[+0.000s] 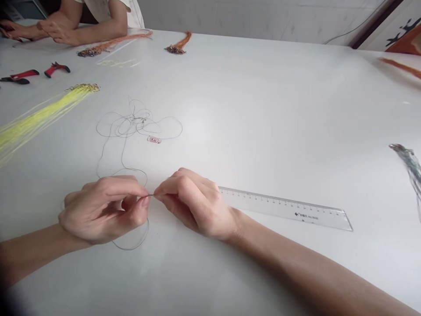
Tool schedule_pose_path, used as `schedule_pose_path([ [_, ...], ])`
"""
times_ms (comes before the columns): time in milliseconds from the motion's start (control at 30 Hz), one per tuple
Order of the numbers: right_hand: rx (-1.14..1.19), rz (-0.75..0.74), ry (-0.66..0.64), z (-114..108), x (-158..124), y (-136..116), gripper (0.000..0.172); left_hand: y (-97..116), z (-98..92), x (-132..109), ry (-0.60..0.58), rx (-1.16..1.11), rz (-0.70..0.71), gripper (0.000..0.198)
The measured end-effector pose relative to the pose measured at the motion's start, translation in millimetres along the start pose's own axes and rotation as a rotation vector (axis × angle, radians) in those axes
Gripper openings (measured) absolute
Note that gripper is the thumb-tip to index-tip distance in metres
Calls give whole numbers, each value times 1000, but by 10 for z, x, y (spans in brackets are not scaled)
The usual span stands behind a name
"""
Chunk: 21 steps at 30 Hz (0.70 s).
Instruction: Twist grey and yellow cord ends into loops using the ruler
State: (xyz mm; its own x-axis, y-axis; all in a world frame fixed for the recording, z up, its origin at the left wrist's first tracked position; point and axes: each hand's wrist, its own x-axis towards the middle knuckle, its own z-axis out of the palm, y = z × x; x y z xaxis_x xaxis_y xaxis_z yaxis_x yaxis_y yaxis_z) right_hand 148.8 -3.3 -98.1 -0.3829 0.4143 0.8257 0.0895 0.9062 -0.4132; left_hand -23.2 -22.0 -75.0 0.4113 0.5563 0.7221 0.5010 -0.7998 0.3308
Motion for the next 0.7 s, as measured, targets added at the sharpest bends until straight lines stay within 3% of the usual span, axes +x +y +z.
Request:
schedule_pose_path([
  [700, -5, 20, -18, -4, 6, -7, 22, -2, 12, -7, 26, 25, 12, 11],
])
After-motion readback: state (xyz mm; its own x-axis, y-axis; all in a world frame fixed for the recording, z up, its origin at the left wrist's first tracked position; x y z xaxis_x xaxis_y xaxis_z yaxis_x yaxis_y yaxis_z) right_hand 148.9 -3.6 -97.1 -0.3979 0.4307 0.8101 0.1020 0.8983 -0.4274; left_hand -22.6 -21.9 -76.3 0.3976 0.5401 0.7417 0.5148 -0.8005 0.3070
